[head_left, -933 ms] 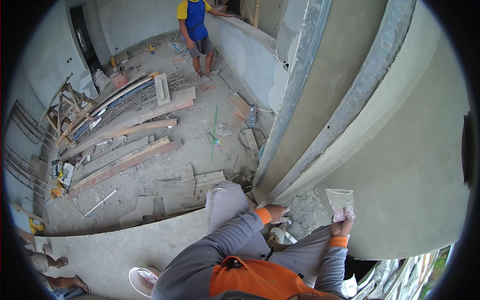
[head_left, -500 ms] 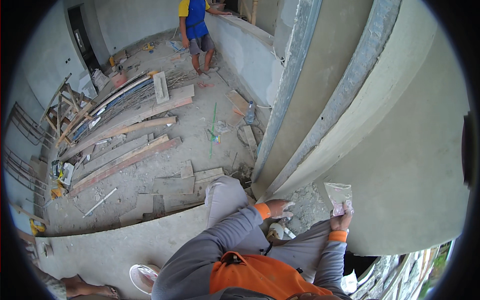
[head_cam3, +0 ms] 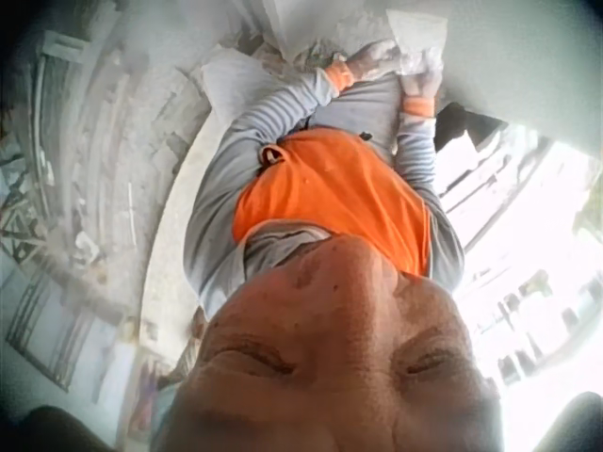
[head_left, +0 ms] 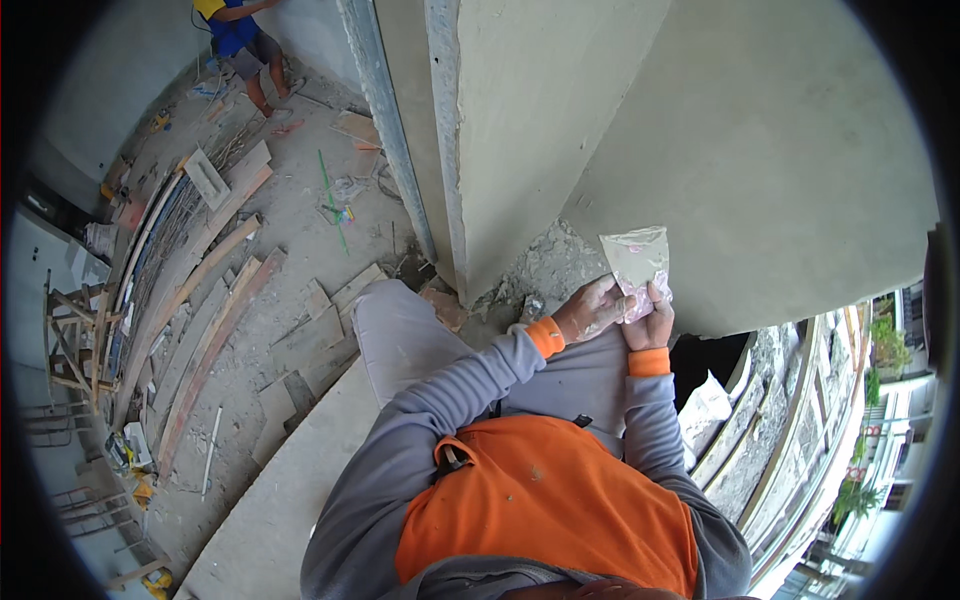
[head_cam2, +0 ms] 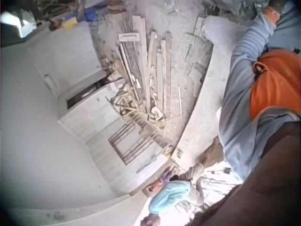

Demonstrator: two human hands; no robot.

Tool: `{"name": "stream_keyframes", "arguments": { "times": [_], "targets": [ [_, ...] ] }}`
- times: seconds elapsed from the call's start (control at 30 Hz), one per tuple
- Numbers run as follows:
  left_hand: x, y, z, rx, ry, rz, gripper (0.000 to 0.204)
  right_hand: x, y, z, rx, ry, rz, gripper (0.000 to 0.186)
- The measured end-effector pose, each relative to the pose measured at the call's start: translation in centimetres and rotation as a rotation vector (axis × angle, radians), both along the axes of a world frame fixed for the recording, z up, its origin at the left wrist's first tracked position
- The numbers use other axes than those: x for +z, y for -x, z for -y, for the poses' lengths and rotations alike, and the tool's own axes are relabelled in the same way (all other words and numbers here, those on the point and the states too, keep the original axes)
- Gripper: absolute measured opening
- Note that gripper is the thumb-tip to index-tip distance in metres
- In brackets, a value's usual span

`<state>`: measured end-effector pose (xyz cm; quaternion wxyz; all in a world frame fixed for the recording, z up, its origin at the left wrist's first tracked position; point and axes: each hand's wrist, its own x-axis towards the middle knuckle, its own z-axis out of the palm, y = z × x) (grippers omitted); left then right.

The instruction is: The person applies and smooths plaster along the walls and corners using a putty knife.

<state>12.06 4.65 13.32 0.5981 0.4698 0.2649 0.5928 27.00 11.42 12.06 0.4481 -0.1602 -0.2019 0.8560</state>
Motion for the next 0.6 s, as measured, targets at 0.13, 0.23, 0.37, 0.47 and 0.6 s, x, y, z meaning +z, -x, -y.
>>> {"name": "stream_keyframes", "arguments": {
  "times": [0.13, 0.23, 0.37, 0.47, 0.6],
  "targets": [
    [-0.5, -2.9, 0.0, 0.208, 0.015, -0.121, 0.033, 0.6, -2.3, 1.9, -0.034, -0.011, 0.067, 0.047],
    [-1.0, -2.8, -0.2, 0.244, 0.119, -0.102, 0.031, 1.3, -2.2, 2.4, -0.044, -0.060, 0.158, 0.043],
    [-0.3, -1.2, 1.1, 0.412, 0.216, 0.047, 0.029, 2.3, -1.2, 4.2, -0.043, -0.258, 0.364, 0.043],
    [1.4, -0.5, 1.2, 0.598, 0.158, 0.045, 0.036, 1.4, -2.3, 4.6, 0.010, -0.534, 0.597, 0.058],
    [-1.9, -0.2, -0.4, 0.685, -0.080, -0.591, 0.044, 1.0, -2.2, 6.8, -0.312, -0.965, 1.119, 0.072]
  ]
}}
